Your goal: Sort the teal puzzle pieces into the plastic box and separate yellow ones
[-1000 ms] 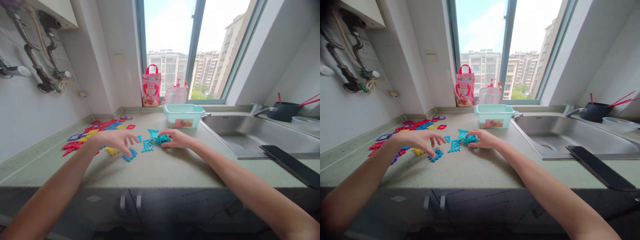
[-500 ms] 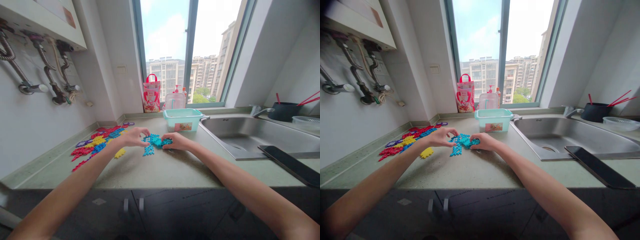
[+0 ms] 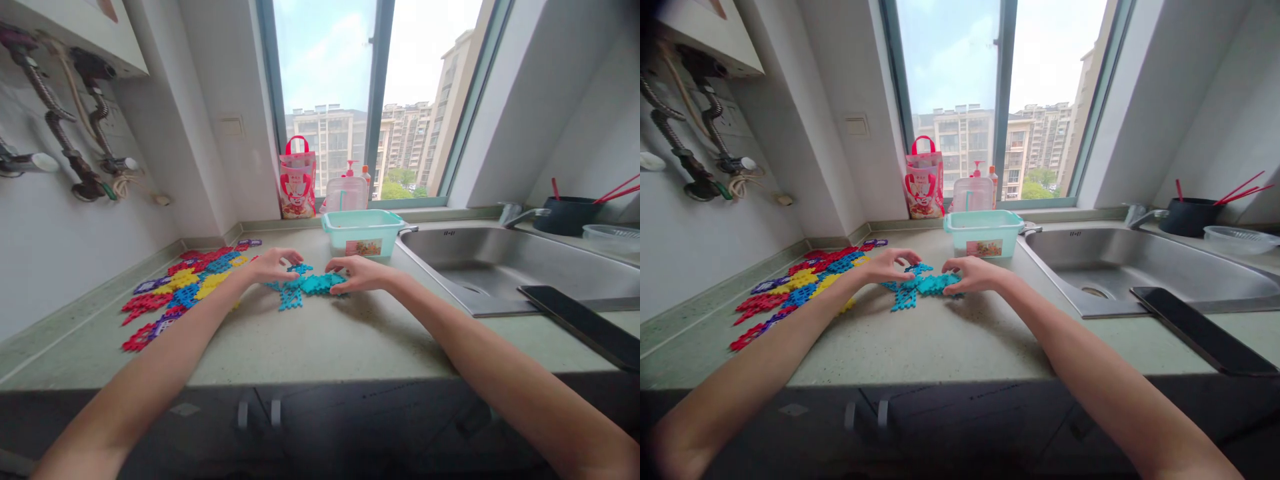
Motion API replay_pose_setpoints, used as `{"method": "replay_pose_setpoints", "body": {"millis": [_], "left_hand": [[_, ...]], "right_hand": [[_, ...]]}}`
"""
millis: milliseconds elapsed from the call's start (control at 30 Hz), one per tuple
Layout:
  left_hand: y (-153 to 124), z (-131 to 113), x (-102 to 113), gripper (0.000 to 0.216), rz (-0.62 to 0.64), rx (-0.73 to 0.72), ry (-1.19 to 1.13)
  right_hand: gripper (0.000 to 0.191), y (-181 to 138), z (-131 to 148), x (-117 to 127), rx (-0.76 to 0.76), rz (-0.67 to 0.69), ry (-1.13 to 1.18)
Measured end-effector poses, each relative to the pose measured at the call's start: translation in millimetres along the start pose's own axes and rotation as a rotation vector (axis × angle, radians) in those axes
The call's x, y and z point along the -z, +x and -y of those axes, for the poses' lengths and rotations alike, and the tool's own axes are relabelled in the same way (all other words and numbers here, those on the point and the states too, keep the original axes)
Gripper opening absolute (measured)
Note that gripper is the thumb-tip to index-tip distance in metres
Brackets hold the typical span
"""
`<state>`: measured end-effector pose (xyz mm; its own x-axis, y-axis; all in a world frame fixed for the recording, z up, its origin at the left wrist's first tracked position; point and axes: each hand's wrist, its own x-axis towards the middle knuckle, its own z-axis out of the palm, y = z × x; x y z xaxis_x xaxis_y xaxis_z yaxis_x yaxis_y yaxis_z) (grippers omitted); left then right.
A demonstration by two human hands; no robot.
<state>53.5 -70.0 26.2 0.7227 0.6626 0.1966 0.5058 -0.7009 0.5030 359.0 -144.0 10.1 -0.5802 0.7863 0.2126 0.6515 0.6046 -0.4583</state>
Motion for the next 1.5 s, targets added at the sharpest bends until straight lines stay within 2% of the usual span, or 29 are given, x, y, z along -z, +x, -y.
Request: {"method": "replay_pose_setpoints", "body": {"millis": [167, 300, 467, 567, 667, 800, 900, 1000, 1267, 1400, 1500], "left_hand": [[-3, 13, 6, 0.054, 0.156, 0.051, 0.009], [-5, 17, 5, 0.059, 0.150, 0.057, -0.046], [-6, 17, 7, 0.063, 0.202, 0.063, -0.091], [-6, 19, 6, 0.062, 0.154, 0.057, -0.066], [-4, 16, 1, 0.059, 0.063, 0.036, -0.019], [-2, -1, -11, 0.056, -0.016, -0.083, -0.015], [0, -14, -22, 0.054, 0.041, -0.159, -0.037], [1, -20, -27, 0.054, 0.092, -0.174, -0.021], [3, -15, -30, 0.058, 0.103, -0.074, -0.051], [4, -20, -35, 0.058, 0.020, -0.080, -0.017], [5, -32, -40, 0.058, -0.080, -0.069, 0.024]], "right_hand": [[0.039, 4, 1, -10, 0.055, -0.036, 0.008], [0.032, 5, 0, -10, 0.090, -0.077, -0.047], [0.031, -1, 0, 6, 0.106, -0.125, -0.193], [0.029, -3, 1, 13, 0.039, -0.218, -0.306], [0.029, -4, 2, 18, 0.006, -0.262, -0.277], [0.034, -5, 1, 24, -0.044, -0.102, -0.170], [0.035, -7, -3, 27, -0.109, 0.029, -0.109], [0.033, -7, -8, 27, -0.144, 0.083, -0.068], [0.031, -2, -21, 17, -0.133, 0.082, 0.039], [0.031, -2, -21, 15, -0.139, 0.092, 0.042], [0.028, -4, -21, 20, -0.154, 0.028, -0.051]]}}
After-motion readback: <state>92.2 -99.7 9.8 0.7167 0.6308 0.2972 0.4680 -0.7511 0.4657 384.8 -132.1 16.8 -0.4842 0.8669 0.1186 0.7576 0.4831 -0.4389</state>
